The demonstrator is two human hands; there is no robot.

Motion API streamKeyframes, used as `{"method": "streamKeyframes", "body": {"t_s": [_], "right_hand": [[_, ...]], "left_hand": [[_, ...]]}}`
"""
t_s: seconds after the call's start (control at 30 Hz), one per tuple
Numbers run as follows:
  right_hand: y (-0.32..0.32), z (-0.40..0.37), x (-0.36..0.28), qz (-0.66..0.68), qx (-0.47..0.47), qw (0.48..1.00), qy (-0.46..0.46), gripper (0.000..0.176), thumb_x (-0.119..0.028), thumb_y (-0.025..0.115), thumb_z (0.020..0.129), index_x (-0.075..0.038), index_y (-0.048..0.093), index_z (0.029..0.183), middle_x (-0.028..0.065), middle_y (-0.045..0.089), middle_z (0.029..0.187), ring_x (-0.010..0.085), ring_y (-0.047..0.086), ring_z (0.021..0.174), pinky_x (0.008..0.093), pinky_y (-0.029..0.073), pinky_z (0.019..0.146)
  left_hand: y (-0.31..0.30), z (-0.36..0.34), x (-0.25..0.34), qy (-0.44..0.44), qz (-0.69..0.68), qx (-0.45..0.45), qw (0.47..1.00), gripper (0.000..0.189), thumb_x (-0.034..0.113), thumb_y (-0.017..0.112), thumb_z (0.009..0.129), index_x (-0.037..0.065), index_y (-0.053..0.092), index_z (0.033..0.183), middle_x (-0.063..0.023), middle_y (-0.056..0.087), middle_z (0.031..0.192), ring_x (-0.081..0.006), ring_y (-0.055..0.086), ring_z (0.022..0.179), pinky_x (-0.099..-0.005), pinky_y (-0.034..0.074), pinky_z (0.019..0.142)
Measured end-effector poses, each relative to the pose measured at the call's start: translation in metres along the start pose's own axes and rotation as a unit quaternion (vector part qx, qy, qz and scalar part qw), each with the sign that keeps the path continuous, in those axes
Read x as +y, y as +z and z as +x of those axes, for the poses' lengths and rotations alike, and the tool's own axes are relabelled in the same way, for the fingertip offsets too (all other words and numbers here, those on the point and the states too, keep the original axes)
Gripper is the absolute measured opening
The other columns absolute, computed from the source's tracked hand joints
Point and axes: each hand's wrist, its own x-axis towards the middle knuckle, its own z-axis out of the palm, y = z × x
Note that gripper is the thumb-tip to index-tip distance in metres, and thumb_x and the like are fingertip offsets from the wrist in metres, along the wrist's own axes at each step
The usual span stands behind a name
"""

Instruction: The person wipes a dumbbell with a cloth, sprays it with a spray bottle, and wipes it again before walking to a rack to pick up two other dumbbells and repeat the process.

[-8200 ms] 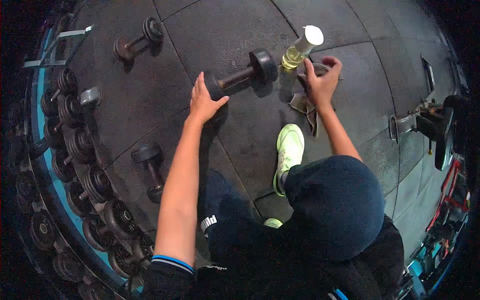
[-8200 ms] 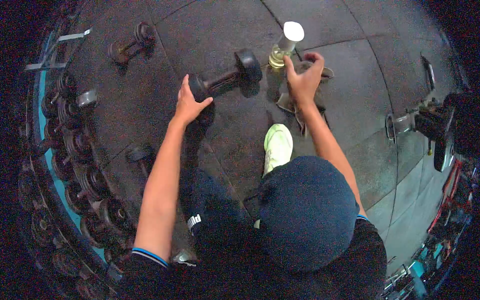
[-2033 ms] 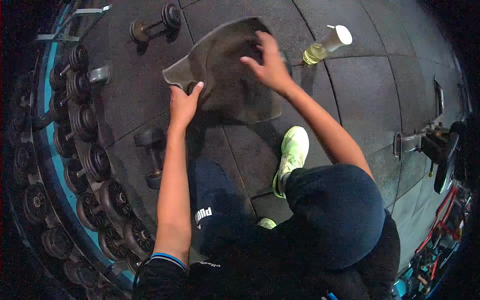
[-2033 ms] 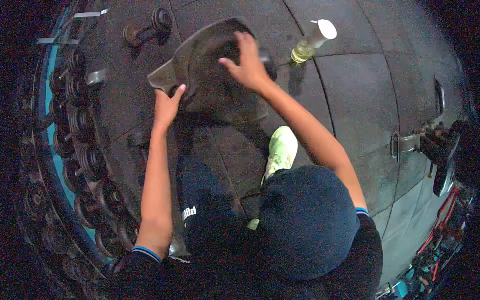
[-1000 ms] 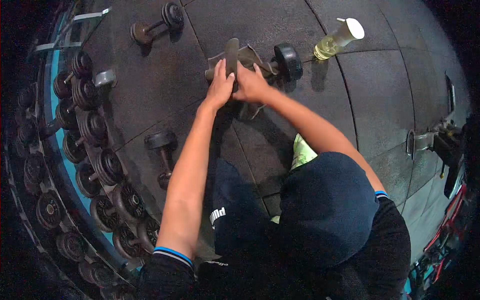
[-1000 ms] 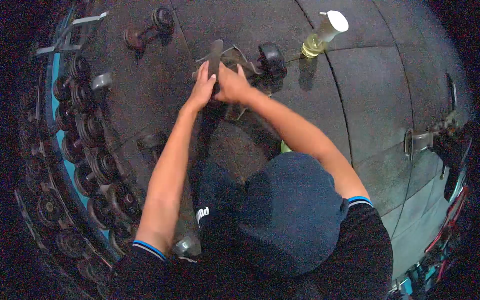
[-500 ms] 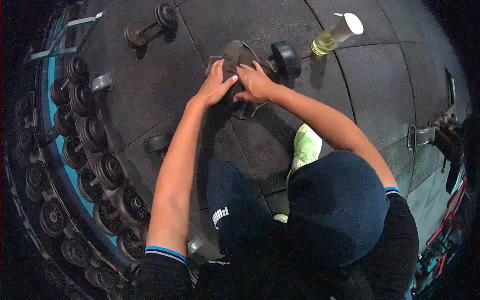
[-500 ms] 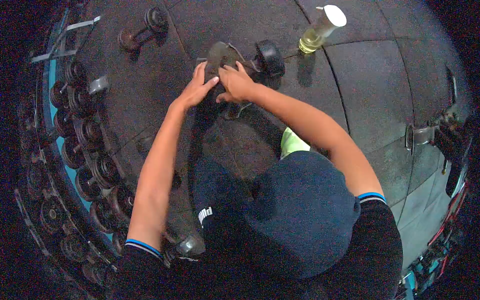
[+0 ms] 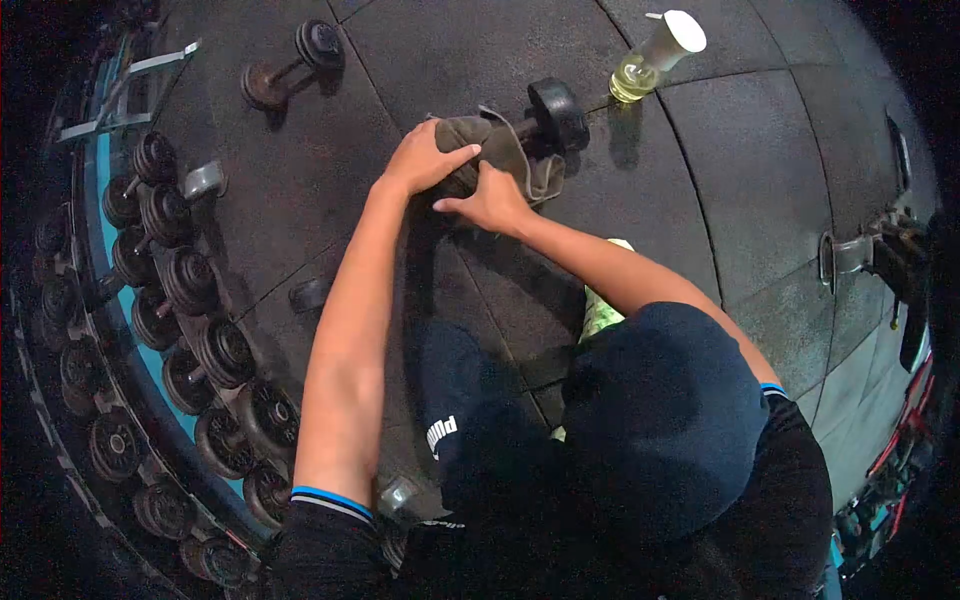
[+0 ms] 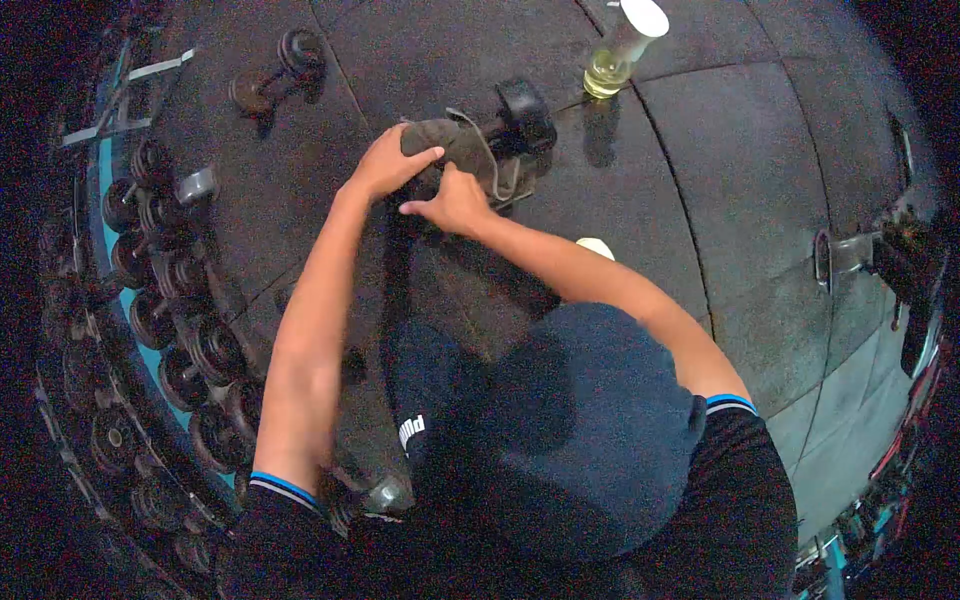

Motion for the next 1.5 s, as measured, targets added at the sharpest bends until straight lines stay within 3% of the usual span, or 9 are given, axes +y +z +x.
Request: {"method": "streamKeyframes", "body": {"t_s": [0.33, 0.5, 0.63, 0.8, 0.97, 1.1, 1.2, 1.37, 1.5], "right_hand": [[0.012, -0.006, 0.015, 0.137, 0.083, 0.987, -0.01, 0.103, -0.041, 0.094, 0.067, 0.009, 0.035, 0.135, 0.0342, 0.058, 0.13, 0.042, 0.059, 0.124, 0.0444, 0.048, 0.103], [0.002, -0.002, 0.015, 0.003, 0.095, 0.992, -0.08, 0.049, -0.035, 0.087, 0.076, 0.001, 0.068, 0.103, 0.0276, 0.07, 0.09, 0.0462, 0.069, 0.088, 0.0508, 0.056, 0.08], [-0.008, 0.008, 0.013, -0.026, 0.135, 0.979, -0.148, 0.028, -0.015, 0.077, 0.077, 0.0, 0.072, 0.101, 0.0267, 0.069, 0.088, 0.0438, 0.069, 0.086, 0.052, 0.056, 0.078], [-0.021, -0.008, 0.012, 0.006, 0.157, 0.948, -0.277, 0.048, -0.009, 0.071, 0.077, 0.003, 0.059, 0.122, 0.0302, 0.065, 0.11, 0.0465, 0.064, 0.101, 0.0524, 0.052, 0.087], [-0.023, -0.024, 0.024, -0.107, -0.104, 0.979, -0.136, 0.065, -0.01, 0.073, 0.077, 0.009, 0.045, 0.133, 0.032, 0.059, 0.125, 0.0475, 0.058, 0.116, 0.0504, 0.048, 0.099], [-0.019, -0.038, 0.057, -0.054, -0.022, 0.961, -0.269, 0.075, -0.016, 0.076, 0.08, 0.007, 0.04, 0.142, 0.031, 0.051, 0.14, 0.0454, 0.053, 0.127, 0.0472, 0.044, 0.109], [-0.038, -0.051, 0.058, -0.051, -0.071, 0.973, -0.215, 0.069, -0.015, 0.074, 0.083, 0.003, 0.044, 0.143, 0.0278, 0.054, 0.141, 0.0433, 0.056, 0.125, 0.0473, 0.045, 0.107], [-0.059, -0.08, 0.073, -0.063, -0.112, 0.982, -0.137, 0.045, -0.014, 0.071, 0.088, -0.002, 0.059, 0.13, 0.0226, 0.068, 0.119, 0.0408, 0.065, 0.112, 0.048, 0.05, 0.099], [-0.056, -0.086, 0.092, 0.009, -0.125, 0.987, -0.103, 0.035, -0.015, 0.07, 0.089, -0.001, 0.065, 0.121, 0.0204, 0.073, 0.106, 0.04, 0.07, 0.1, 0.0468, 0.055, 0.091]], "left_hand": [[0.01, 0.006, -0.043, 0.078, -0.024, -0.043, 0.996, 0.132, 0.056, 0.095, 0.052, -0.003, 0.033, 0.153, -0.0285, 0.032, 0.158, -0.0399, 0.032, 0.148, -0.0462, 0.031, 0.121], [0.013, -0.002, -0.04, 0.117, -0.049, 0.033, 0.991, 0.098, 0.042, 0.085, 0.077, 0.0, 0.037, 0.152, -0.023, 0.04, 0.154, -0.0361, 0.036, 0.147, -0.0438, 0.031, 0.12], [0.054, -0.027, -0.028, 0.188, 0.089, 0.239, 0.949, 0.061, 0.024, 0.061, 0.099, -0.006, 0.04, 0.148, -0.0238, 0.043, 0.153, -0.0415, 0.035, 0.146, -0.0471, 0.031, 0.12], [0.083, -0.05, -0.03, 0.189, 0.071, 0.286, 0.937, 0.061, 0.015, 0.062, 0.094, -0.004, 0.041, 0.148, -0.0239, 0.039, 0.156, -0.0401, 0.03, 0.149, -0.0516, 0.029, 0.12], [0.063, -0.064, -0.003, 0.176, 0.271, 0.212, 0.923, 0.076, 0.038, 0.07, 0.087, -0.002, 0.045, 0.146, -0.0241, 0.041, 0.152, -0.0414, 0.029, 0.149, -0.0539, 0.027, 0.121], [0.065, -0.021, 0.032, 0.025, 0.574, 0.136, 0.807, 0.057, 0.032, 0.06, 0.093, 0.004, 0.056, 0.143, -0.0218, 0.043, 0.154, -0.047, 0.036, 0.144, -0.0542, 0.024, 0.121], [0.052, 0.006, 0.063, -0.059, 0.627, 0.01, 0.777, 0.054, 0.033, 0.049, 0.1, 0.004, 0.055, 0.145, -0.0223, 0.041, 0.157, -0.0468, 0.037, 0.144, -0.0566, 0.022, 0.121], [0.007, 0.041, 0.047, 0.022, 0.515, -0.003, 0.857, 0.107, 0.078, 0.081, 0.054, 0.001, 0.068, 0.127, -0.0177, 0.062, 0.135, -0.037, 0.047, 0.137, -0.0543, 0.031, 0.116], [0.012, 0.057, 0.036, 0.027, 0.513, 0.005, 0.858, 0.07, 0.056, 0.078, 0.071, 0.002, 0.073, 0.114, -0.0156, 0.067, 0.126, -0.034, 0.055, 0.126, -0.0516, 0.04, 0.109]]}}
